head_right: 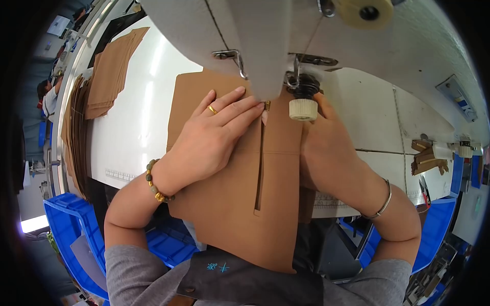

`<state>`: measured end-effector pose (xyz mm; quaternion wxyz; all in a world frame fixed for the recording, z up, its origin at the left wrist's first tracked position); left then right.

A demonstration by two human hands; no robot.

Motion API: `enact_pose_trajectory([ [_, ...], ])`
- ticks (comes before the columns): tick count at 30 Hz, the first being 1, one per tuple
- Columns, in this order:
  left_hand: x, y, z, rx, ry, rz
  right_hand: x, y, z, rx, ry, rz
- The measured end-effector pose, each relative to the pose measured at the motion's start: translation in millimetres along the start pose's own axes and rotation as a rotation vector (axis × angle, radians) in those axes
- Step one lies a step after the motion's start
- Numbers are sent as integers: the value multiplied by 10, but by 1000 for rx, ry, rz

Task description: Sewing a zipper onto a leather panel using an industrial sewing machine.

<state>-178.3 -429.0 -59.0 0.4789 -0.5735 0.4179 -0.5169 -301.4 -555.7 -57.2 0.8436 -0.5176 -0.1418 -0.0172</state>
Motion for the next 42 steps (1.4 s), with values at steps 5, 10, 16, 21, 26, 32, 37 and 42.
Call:
enact_pose_trajectory([
  [5,44,-35,-1,26,15,3,15,-22,7,19,-28,-18],
  [10,61,-45,-6,66,12,-25,19,-45,-81,192,72,-11],
  [16,74,-48,-24,85,18,-69,13,-144,-169,187,145,12],
  [21,86,-56,-37,60,18,-86,-8,-529,-227,-27,247,-385],
  [26,96,-61,-36,35,14,-72,116,-308,-111,-14,106,-271],
  [32,96,-67,-35,43,20,-79,92,-60,-139,-14,133,-85],
  [37,91,-57,-44,43,22,-81,94,-64,-139,-31,76,-109],
  [42,97,-57,-70,24,0,-104,98,-78,-137,-31,44,-172],
])
Point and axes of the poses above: each hand's wrist, its own x-axis towards the middle knuckle, its own y-axis out of the palm, z = x × y, the point moved 6 cm from there along x, towards the middle knuckle, and after that the axes turned 12 degrees about x, right-handed, at the moved point
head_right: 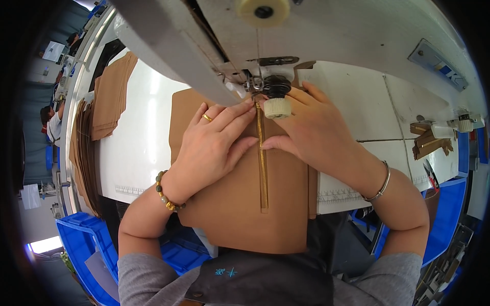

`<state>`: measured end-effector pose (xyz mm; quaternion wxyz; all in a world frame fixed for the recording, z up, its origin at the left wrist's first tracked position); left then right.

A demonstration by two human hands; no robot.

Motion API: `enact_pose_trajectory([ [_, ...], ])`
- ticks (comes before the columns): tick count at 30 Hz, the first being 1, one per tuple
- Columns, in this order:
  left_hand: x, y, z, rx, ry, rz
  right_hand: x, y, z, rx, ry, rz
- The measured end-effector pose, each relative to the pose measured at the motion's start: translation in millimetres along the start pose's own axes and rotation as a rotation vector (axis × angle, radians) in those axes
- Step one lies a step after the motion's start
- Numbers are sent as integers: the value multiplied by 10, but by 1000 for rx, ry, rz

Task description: Sewing a zipper onto a leather panel using an industrial sewing machine.

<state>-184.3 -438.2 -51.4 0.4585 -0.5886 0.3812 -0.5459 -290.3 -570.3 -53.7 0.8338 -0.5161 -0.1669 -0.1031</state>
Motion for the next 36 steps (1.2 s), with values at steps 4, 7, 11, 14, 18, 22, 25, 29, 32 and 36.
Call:
enact_pose_trajectory([
  [4,8,-4,-2,-11,-18,-39,-11,2,3,-63,-26,10],
  [7,-3,4,-3,-2,-26,-44,-15,16,-12,-56,-27,22],
  [11,-10,14,-4,31,-24,-42,-15,34,-23,-48,-20,18],
  [14,-4,20,-3,29,-24,-35,-8,21,-20,-10,1,0],
  [18,0,25,-2,38,-29,-16,-24,3,-6,-23,37,65],
  [22,-2,26,-4,40,-30,-6,-8,1,19,-59,8,46],
  [25,-5,26,-9,42,-34,-7,-4,12,7,-26,18,41],
  [29,-5,15,-8,13,-51,-12,-20,-8,27,-79,2,22],
  [32,0,21,-2,-14,-56,10,-19,-16,18,-69,9,5],
  [36,7,17,-8,-10,-48,12,-22,-3,3,-54,3,-13],
])
Point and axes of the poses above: each hand's wrist, its own x-axis towards the middle knuckle, its own y-axis out of the palm, z = x × y, the point moved 6 cm from there along x, towards the middle knuckle, and after that the axes turned 12 degrees about x, right-handed, at the moved point
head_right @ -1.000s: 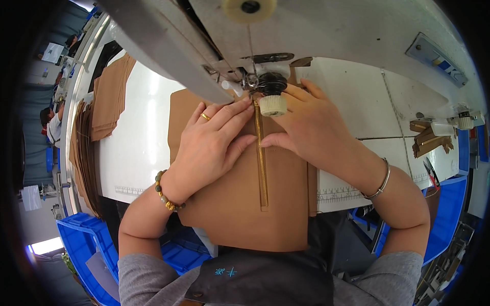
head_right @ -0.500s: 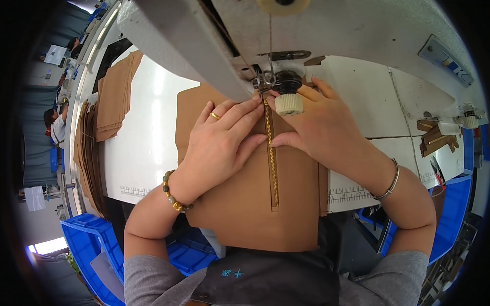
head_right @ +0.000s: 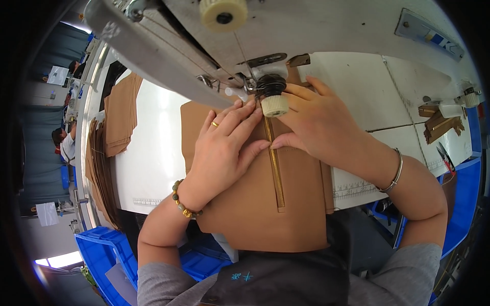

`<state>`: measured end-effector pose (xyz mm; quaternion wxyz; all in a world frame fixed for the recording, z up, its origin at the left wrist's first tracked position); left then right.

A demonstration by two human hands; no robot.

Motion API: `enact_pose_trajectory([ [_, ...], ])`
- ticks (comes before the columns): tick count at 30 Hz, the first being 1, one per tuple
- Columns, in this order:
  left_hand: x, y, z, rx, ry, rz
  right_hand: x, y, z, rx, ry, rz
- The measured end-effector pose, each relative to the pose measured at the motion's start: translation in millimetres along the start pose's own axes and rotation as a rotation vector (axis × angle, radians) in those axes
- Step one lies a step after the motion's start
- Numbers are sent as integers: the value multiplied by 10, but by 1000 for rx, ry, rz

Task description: Sewing a zipper onto a leather panel using an industrial sewing machine.

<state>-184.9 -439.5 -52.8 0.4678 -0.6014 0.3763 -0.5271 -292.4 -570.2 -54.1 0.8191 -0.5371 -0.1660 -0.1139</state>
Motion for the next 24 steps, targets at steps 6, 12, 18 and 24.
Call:
enact_pose_trajectory([
  [6,3,3,2,17,-13,38,-11,49,-45,21,21,32],
  [12,6,2,9,9,-21,44,-5,54,-26,-9,5,23],
  [18,-5,5,11,-7,-13,13,0,21,14,1,4,16],
  [24,-2,-2,14,-14,-13,6,6,20,20,-22,2,14],
])
Point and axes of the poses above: each hand's wrist, its own x-axis towards the middle knuckle, its own y-axis out of the palm, z = x × y, the point moved 6 cm from there along x, towards the middle knuckle, and after that the axes turned 12 degrees about x, right-handed, at the moved point
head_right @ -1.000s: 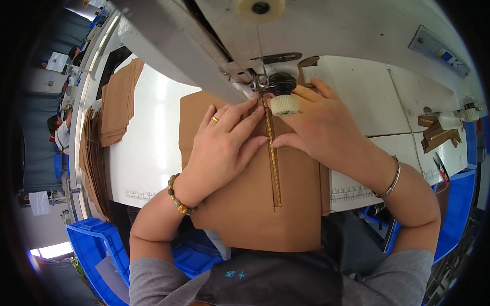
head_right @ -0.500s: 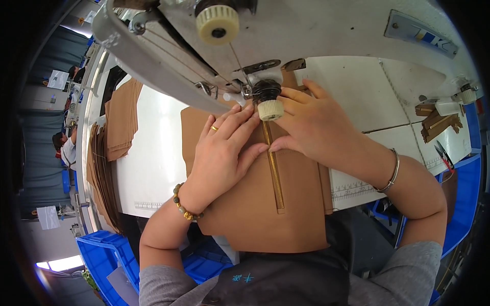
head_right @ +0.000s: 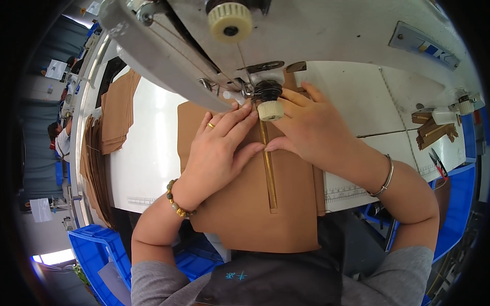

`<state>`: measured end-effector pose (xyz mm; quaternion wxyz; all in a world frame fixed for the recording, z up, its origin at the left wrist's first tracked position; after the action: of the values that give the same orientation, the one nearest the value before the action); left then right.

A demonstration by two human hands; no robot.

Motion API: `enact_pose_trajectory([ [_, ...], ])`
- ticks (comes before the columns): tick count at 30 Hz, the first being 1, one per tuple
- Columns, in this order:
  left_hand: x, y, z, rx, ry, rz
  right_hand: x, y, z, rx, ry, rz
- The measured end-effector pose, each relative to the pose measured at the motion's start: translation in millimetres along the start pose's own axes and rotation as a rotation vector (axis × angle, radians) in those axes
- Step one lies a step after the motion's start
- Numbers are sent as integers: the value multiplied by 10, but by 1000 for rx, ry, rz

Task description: Sewing a zipper onto a leather panel using an industrial sewing machine.

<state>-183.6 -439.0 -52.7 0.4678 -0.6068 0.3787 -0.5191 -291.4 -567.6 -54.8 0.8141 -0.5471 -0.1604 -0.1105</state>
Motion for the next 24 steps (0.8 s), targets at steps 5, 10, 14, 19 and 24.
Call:
enact_pose_trajectory([
  [5,-3,-1,9,-14,7,-16,-21,11,-9,0,-25,-1],
  [10,-3,-19,14,-11,14,-29,1,20,1,-21,-28,12],
  [14,-16,-3,18,-27,8,-14,9,16,11,-20,-30,44],
  [19,-13,2,21,1,19,-20,-2,21,-3,-26,-31,34],
  [24,7,6,32,-6,12,-12,51,-25,-40,-2,-25,9],
])
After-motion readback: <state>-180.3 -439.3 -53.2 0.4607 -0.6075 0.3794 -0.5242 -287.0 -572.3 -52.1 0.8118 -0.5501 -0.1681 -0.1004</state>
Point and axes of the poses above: each hand's wrist, its own x-axis towards the middle knuckle, its own y-axis out of the palm, z = x × y, the point moved 6 cm from there along x, towards the middle knuckle, and after that the axes turned 12 degrees about x, right-handed, at the moved point
